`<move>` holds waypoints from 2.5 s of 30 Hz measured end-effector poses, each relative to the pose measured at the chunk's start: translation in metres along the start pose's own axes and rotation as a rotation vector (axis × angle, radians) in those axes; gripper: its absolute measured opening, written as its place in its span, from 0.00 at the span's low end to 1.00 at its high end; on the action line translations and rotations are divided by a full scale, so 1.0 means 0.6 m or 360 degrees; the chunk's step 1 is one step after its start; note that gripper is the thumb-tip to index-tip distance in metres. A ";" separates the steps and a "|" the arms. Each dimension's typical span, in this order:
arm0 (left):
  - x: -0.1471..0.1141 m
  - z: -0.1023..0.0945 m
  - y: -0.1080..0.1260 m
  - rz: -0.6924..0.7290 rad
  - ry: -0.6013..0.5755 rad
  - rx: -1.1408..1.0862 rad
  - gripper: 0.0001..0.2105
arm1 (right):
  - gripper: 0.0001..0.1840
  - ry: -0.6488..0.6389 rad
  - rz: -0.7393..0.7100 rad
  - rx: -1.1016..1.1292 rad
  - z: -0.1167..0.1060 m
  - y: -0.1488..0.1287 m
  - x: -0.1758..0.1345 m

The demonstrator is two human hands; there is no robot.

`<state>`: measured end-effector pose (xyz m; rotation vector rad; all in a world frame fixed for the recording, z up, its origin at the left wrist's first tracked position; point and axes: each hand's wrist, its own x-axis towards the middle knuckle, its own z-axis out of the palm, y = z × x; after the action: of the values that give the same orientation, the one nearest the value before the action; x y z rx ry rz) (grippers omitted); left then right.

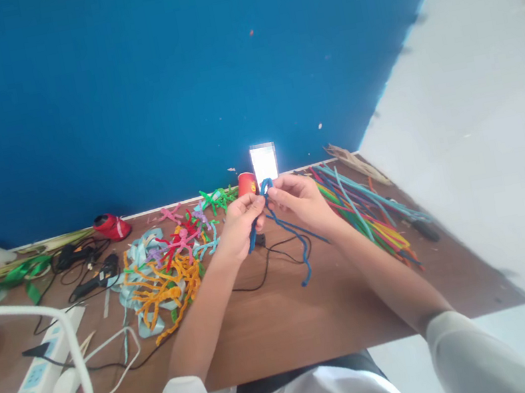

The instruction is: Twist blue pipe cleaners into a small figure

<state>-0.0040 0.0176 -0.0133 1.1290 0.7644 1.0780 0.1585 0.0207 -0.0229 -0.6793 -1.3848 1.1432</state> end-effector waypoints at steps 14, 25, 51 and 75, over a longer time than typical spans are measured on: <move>0.005 -0.009 0.005 -0.0140 -0.0150 -0.0187 0.19 | 0.10 -0.0081 -0.0160 -0.0247 -0.011 -0.013 -0.002; 0.002 -0.011 0.013 -0.0370 -0.0297 -0.0331 0.17 | 0.13 -0.0033 -0.0170 -0.0419 -0.019 -0.017 0.003; -0.010 0.007 0.013 0.0102 -0.0065 0.0296 0.19 | 0.05 0.0173 -0.0503 -0.1194 -0.015 -0.015 -0.001; -0.011 0.005 0.014 -0.0032 -0.0233 0.0280 0.20 | 0.05 -0.0149 -0.0495 -0.1169 -0.038 -0.024 0.004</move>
<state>-0.0058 0.0111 -0.0044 1.3312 0.7640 0.9133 0.1828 0.0233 -0.0119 -0.8821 -1.9303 0.4019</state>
